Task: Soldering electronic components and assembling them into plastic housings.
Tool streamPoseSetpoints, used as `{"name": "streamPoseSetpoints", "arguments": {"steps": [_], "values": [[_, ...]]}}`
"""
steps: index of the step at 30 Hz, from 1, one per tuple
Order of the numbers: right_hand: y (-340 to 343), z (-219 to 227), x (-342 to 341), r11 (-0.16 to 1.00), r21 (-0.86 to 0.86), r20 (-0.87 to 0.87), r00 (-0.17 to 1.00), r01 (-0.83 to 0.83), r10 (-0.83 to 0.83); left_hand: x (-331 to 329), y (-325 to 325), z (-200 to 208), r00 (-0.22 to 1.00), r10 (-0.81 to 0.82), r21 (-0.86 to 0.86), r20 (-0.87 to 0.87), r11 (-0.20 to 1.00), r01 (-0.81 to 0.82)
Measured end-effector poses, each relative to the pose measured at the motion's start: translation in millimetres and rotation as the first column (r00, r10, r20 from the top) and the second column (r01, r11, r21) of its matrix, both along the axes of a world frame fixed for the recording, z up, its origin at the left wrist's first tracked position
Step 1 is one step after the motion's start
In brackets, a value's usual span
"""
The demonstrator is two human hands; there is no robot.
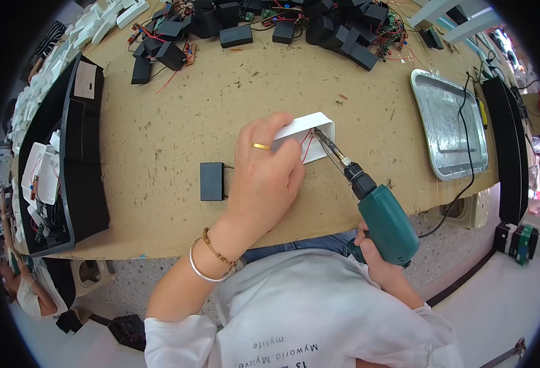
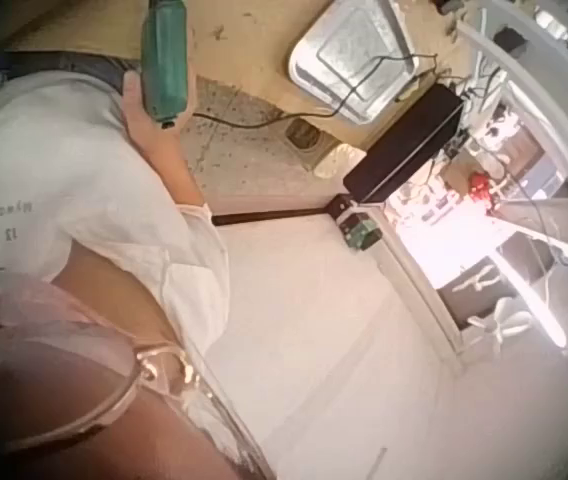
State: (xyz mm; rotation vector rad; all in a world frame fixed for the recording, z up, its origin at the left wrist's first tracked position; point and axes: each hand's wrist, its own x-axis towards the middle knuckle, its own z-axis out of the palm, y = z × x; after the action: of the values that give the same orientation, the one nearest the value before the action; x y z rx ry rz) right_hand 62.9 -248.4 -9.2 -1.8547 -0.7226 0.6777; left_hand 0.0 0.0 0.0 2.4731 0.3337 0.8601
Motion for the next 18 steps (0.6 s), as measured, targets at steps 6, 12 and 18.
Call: {"name": "streamPoseSetpoints", "arguments": {"steps": [6,12,18], "values": [[3.8,8.2,0.7,0.997,0.078,-0.147,0.989,0.029,-0.017,-0.7,1.2,1.4,1.0,0.006,0.01,0.008,1.0,-0.006],[-2.3,1.7,-2.1,0.978,0.193,-0.15,0.987,0.081,-0.052,-1.1,-0.1,1.3,1.0,0.009,0.019,0.012,1.0,-0.01],[-4.7,0.1,-2.3,0.979,0.191,-0.162,0.986,0.076,-0.045,-1.0,-1.2,0.6,1.0,0.009,0.016,0.011,1.0,-0.009]]}}
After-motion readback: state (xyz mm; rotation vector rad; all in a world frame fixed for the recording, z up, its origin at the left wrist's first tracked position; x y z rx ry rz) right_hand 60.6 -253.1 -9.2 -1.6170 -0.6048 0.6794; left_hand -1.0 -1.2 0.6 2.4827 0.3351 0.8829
